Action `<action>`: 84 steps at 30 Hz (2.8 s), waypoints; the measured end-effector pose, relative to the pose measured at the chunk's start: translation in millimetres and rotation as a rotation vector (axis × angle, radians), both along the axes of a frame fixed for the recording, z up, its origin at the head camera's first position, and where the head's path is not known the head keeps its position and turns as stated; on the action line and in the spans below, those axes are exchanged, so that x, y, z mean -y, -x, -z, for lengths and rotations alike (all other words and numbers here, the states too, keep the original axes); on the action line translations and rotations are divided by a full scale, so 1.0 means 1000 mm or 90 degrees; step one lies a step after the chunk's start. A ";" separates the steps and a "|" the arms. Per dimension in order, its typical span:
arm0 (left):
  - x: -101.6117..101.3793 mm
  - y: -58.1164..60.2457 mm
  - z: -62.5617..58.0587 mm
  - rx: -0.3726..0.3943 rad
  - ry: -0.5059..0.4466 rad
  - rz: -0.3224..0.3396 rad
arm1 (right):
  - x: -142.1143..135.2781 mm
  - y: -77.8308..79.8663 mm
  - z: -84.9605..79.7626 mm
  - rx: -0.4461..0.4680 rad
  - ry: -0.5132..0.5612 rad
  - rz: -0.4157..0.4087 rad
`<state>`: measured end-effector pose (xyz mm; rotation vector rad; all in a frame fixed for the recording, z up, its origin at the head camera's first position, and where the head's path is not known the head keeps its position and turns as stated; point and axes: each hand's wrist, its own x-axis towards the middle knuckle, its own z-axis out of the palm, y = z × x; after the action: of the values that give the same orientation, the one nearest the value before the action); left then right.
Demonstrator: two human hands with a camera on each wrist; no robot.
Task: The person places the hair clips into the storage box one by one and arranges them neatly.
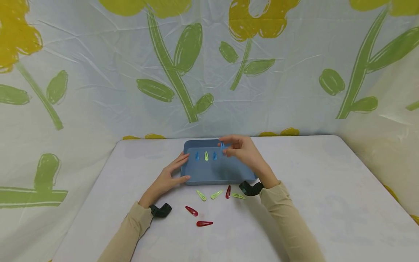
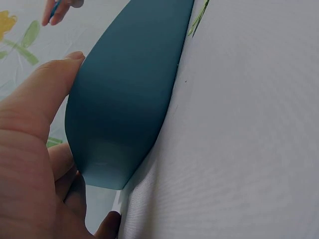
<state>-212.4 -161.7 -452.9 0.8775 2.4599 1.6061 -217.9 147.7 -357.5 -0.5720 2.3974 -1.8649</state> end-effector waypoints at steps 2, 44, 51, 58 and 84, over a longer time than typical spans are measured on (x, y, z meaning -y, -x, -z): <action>0.000 0.000 0.000 0.002 0.000 0.001 | 0.000 0.004 0.002 0.003 0.008 0.004; 0.007 0.017 0.031 -0.023 -0.004 -0.007 | -0.010 0.075 0.071 0.213 -0.031 0.049; 0.007 0.018 0.031 -0.019 -0.010 -0.009 | -0.008 0.077 0.077 0.207 -0.088 0.065; 0.005 0.017 0.029 -0.036 -0.003 -0.017 | -0.008 0.074 0.078 0.187 -0.116 0.069; 0.007 0.016 0.030 -0.030 -0.016 -0.009 | -0.003 0.073 0.071 0.170 -0.217 0.072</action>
<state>-228.3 -168.3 -483.4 0.9137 2.4874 1.6438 -290.7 151.1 -428.6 -0.1536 2.5213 -1.4078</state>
